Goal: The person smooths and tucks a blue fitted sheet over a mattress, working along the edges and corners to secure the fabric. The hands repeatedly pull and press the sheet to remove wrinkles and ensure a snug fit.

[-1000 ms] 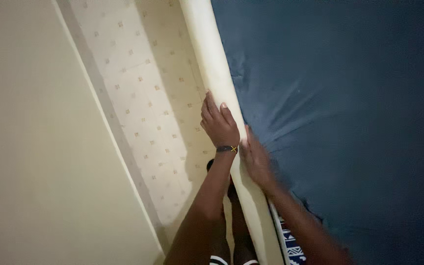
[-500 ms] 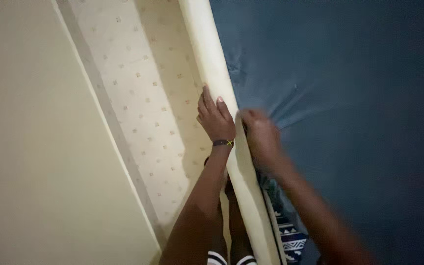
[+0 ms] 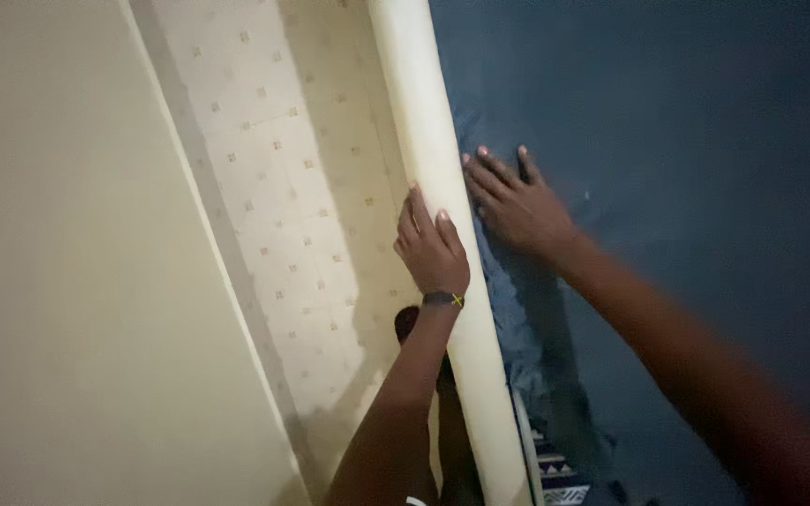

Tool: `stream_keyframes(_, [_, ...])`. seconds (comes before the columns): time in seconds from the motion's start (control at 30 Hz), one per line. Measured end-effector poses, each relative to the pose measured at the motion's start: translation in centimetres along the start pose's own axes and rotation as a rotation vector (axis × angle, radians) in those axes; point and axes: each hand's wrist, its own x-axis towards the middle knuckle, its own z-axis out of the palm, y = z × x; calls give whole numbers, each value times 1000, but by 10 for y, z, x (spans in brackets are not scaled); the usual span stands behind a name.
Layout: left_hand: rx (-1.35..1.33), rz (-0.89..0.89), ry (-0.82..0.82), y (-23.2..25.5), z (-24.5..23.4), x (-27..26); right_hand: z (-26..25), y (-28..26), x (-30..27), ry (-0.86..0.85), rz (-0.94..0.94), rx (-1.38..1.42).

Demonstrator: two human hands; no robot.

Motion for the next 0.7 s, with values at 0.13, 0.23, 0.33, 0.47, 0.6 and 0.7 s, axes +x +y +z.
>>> stream_keyframes(0.13, [209, 140, -16, -3, -1, -2, -15, -3, 5, -139, -12, -59])
stream_keyframes(0.23, [139, 167, -28, -3, 4, 3, -23, 1, 20, -158, -29, -86])
stream_keyframes(0.33, [161, 169, -27, -3, 0, 6, -31, -8, 28, -134, -51, -80])
stream_keyframes(0.47, [182, 140, 34, 4, 13, 38, -37, -14, 47, -167, 3, -94])
stream_keyframes(0.6, [128, 76, 55, 10, 17, 45, -33, -9, 49, -259, -52, -131])
stream_keyframes(0.7, [137, 73, 73, 10, 15, 44, -15, 4, 31, -125, -89, 57])
